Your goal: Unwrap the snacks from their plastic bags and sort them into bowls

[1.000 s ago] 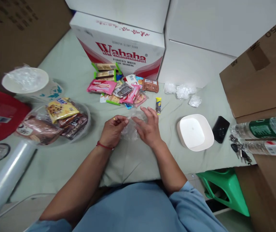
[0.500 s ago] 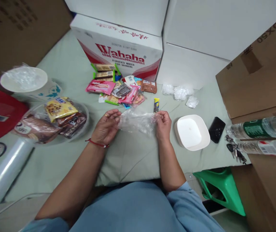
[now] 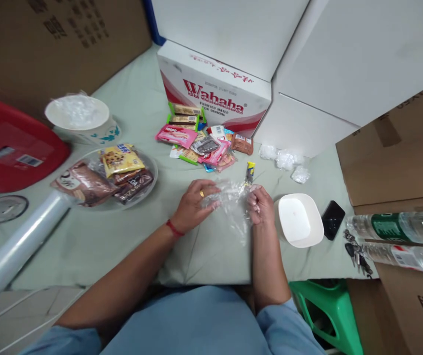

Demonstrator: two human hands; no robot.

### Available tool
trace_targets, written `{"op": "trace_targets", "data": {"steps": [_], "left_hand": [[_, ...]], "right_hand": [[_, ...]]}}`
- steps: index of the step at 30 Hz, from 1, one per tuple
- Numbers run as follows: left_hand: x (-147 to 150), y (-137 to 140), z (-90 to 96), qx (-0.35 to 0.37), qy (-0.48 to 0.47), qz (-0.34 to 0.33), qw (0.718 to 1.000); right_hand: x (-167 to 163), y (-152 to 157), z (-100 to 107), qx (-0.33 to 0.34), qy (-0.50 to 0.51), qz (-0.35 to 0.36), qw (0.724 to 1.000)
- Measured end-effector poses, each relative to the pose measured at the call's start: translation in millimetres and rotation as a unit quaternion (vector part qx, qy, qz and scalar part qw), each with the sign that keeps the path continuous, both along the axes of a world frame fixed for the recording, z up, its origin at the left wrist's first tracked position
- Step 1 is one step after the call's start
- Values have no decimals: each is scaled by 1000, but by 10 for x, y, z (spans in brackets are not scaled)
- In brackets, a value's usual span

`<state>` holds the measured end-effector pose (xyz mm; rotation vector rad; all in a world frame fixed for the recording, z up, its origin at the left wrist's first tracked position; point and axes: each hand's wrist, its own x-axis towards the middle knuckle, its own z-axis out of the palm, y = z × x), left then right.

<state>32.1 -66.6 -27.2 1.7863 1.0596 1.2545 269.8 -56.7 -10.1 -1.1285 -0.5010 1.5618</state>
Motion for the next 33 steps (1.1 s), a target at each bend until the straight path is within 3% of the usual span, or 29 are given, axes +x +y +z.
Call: {"op": "trace_targets", "data": {"steps": [3, 7, 10, 13, 16, 19, 21, 23, 26, 30, 33], "left_hand": [[-2, -20, 53, -80, -74, -42, 993], [24, -33, 100, -191, -161, -54, 967], [44, -27, 115, -251, -223, 7, 942], [46, -6, 124, -271, -273, 60, 921], [42, 7, 131, -277, -296, 81, 910], [54, -21, 138, -260, -281, 104, 918], [86, -74, 147, -234, -251, 110, 933], [138, -152, 163, -210, -219, 98, 948], [205, -275, 204, -193, -205, 77, 957], [135, -335, 271, -197, -228, 125, 945], [-50, -310, 289, -234, -260, 161, 923]], "right_hand": [[66, 33, 192, 55, -59, -36, 996], [87, 2, 475, 175, -144, -128, 965], [79, -181, 598, 216, -240, -254, 912], [25, -482, 560, 210, -320, -345, 857], [-84, -786, 365, 129, -358, -291, 878], [-229, -959, 125, 66, -369, -117, 920], [-345, -965, 6, 71, -372, -5, 926], [-470, -898, -56, 94, -392, 46, 914], [-621, -745, -42, 105, -392, 47, 913], [-615, -633, 105, 76, -293, -6, 953], [-464, -641, 218, 22, -206, 6, 978]]}}
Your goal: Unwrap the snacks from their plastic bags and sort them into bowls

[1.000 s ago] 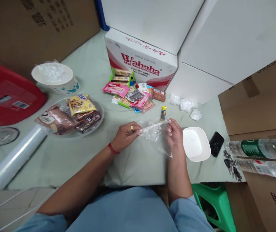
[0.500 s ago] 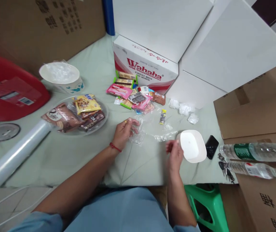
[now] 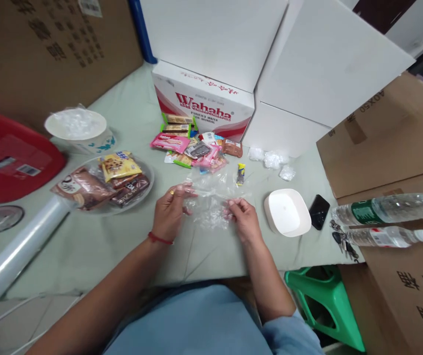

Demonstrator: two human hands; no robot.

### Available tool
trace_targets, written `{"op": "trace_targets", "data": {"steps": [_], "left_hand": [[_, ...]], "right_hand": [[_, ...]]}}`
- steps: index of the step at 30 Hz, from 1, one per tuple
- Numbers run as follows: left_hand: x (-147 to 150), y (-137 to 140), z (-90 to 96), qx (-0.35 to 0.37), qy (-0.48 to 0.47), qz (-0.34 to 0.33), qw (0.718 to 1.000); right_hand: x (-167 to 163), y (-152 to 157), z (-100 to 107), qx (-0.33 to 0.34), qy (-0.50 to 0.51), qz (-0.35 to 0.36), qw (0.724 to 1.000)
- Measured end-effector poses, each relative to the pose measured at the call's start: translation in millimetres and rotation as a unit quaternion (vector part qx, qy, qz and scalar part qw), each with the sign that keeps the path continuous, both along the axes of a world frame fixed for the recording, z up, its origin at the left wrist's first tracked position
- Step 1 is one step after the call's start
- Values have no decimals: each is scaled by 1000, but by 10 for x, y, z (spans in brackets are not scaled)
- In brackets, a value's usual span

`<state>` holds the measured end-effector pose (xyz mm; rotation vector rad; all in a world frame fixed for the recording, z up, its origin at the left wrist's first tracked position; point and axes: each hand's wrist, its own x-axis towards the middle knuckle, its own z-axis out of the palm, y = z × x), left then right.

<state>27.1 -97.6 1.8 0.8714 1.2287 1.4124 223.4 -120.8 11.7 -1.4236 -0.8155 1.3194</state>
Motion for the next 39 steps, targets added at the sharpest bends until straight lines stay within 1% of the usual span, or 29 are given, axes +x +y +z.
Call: {"op": "trace_targets", "data": {"steps": [3, 6, 8, 10, 12, 14, 15, 16, 18, 19, 20, 21, 23, 24, 25, 27, 28, 29, 30, 31, 33, 34, 36, 38, 39], "left_hand": [[-211, 11, -49, -76, -28, -6, 997], [-396, -24, -156, -142, -35, -21, 989], [-503, -68, -231, -163, -30, -23, 986], [-595, -128, -286, -164, 6, -14, 986], [-661, -207, -309, -139, 99, 3, 985], [-695, -303, -307, -75, 233, 11, 969], [-701, -354, -306, -27, 303, 2, 953], [-706, -403, -312, 27, 366, -15, 930], [-727, -481, -355, 123, 458, -62, 878], [-752, -507, -394, 152, 487, -86, 856], [-788, -522, -441, 167, 506, -106, 840], [-835, -530, -487, 170, 517, -120, 830], [-937, -533, -545, 164, 521, -125, 828], [-976, -537, -541, 165, 518, -118, 831], [-997, -546, -508, 170, 513, -102, 835], [-963, -577, -368, 194, 499, -65, 842], [-906, -595, -277, 212, 488, -53, 845], [-826, -608, -186, 232, 475, -52, 848], [-732, -612, -108, 250, 460, -61, 850], [-633, -602, -53, 265, 447, -86, 850], [-464, -541, -32, 272, 438, -138, 845], [-412, -495, -67, 263, 447, -156, 841], [-390, -398, -200, 228, 487, -168, 826], [-462, -337, -357, 189, 541, -176, 801], [-515, -329, -422, 173, 567, -184, 784]], "right_hand": [[174, -36, 30, -39, 27, 27, 998], [306, -92, -33, -35, -14, 49, 998], [365, -143, -98, -29, -57, 59, 996], [405, -199, -155, -25, -89, 62, 994], [430, -251, -194, -19, -103, 62, 993], [451, -289, -215, -7, -110, 66, 992], [464, -302, -222, -2, -113, 70, 991], [483, -311, -229, 2, -115, 76, 990], [543, -325, -243, 4, -128, 90, 988], [586, -334, -250, 4, -143, 97, 985], [638, -345, -255, 5, -166, 101, 981], [695, -361, -253, 7, -199, 100, 975], [805, -409, -220, 25, -294, 83, 952], [846, -439, -184, 47, -350, 65, 933], [868, -471, -138, 80, -407, 46, 909], [841, -530, -30, 162, -498, 19, 852], [788, -551, 18, 204, -522, 21, 828], [712, -564, 55, 240, -531, 38, 812], [618, -570, 75, 267, -528, 70, 803], [517, -568, 77, 285, -518, 114, 798], [331, -551, 38, 292, -501, 222, 784], [266, -541, 9, 282, -497, 279, 772], [224, -518, -31, 251, -494, 375, 743], [291, -467, -17, 228, -479, 441, 724], [352, -411, 10, 221, -469, 461, 720]]}}
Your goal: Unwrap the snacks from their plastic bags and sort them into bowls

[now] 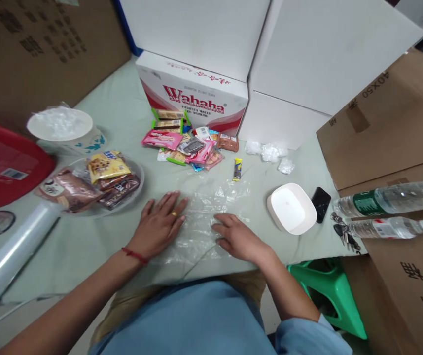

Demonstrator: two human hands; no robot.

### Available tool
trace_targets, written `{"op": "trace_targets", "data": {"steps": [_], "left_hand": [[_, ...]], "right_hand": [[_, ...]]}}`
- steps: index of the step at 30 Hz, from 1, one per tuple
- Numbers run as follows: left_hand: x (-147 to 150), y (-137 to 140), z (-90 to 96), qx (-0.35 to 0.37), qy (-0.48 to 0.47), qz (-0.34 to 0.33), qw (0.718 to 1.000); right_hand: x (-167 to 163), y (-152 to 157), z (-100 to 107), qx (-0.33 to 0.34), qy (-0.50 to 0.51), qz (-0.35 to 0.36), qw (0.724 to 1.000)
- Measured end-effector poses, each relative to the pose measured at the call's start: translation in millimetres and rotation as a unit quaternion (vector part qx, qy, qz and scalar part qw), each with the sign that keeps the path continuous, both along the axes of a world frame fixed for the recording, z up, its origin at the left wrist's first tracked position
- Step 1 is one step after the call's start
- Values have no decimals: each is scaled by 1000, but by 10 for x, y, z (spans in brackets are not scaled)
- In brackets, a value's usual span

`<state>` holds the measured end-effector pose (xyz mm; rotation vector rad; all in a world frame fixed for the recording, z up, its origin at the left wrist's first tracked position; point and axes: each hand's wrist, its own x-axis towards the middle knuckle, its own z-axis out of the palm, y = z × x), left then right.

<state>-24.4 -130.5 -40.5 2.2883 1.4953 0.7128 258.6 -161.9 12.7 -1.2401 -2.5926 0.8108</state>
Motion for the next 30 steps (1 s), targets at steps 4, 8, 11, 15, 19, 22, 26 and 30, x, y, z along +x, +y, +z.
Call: {"op": "trace_targets", "data": {"steps": [4, 8, 11, 15, 19, 22, 26, 30], "left_hand": [[-145, -52, -101, -5, 107, -3, 994], [-135, -77, -70, 8, 147, 2, 989], [-132, -63, -73, 10, 155, -5, 988], [-155, -57, -92, 10, 145, -6, 989], [-154, -62, -84, 7, 126, -5, 992], [-143, -62, -69, 0, 119, -4, 993], [-131, -55, -63, -10, 128, -4, 992], [-126, -48, -69, -13, 140, -5, 990]], "right_hand": [[226, 583, 152, 16, -34, -82, 996], [208, 1700, 214, 106, -127, -238, 957], [68, 2498, 191, 143, -165, -243, 945], [-102, 2998, 113, 98, -230, -210, 945], [-103, 2845, 93, 94, -261, -256, 926], [14, 2474, 167, 126, -233, -298, 917], [179, 1778, 316, 144, -116, -278, 943], [144, 1046, 404, 72, 8, -133, 988]]}}
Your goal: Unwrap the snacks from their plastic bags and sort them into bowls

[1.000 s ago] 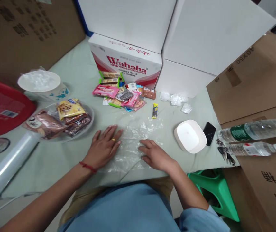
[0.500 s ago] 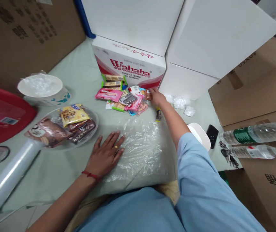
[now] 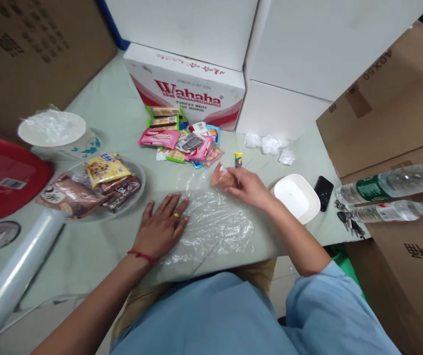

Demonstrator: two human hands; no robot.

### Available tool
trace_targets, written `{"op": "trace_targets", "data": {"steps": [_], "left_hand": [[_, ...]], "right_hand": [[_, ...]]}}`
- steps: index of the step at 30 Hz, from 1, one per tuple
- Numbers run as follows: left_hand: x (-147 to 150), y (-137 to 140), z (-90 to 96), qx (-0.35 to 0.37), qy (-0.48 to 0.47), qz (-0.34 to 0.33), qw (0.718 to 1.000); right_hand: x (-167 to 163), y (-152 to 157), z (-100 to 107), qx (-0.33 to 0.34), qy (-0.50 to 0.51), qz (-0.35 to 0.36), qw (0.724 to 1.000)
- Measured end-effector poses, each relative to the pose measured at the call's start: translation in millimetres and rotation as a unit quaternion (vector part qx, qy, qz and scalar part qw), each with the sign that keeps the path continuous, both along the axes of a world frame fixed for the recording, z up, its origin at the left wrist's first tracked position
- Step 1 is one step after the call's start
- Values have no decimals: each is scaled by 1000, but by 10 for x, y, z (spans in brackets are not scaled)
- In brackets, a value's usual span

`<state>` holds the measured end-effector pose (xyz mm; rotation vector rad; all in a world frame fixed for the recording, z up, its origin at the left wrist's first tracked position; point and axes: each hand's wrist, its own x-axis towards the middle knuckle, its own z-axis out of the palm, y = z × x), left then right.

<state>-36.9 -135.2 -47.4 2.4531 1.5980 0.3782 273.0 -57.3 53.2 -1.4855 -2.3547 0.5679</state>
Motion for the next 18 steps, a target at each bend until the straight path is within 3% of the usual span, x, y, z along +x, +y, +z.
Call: {"op": "trace_targets", "data": {"steps": [2, 4, 10, 15, 18], "left_hand": [[2, -3, -1, 3, 5, 2, 1000], [7, -10, -2, 5, 11, 3, 1000], [11, -5, -41, 8, 7, 6, 1000], [-134, -99, 54, 75, -91, -6, 993], [-318, -307, 177, 84, -153, -91, 981]], "right_hand": [[-102, -269, 6, -25, -3, 61, 998], [-230, -435, -26, -45, -43, 77, 995], [-479, -535, -283, -77, -151, 89, 982], [-170, -798, -283, -41, -45, 68, 996], [129, -1160, -289, -13, 27, 88, 996]]}}
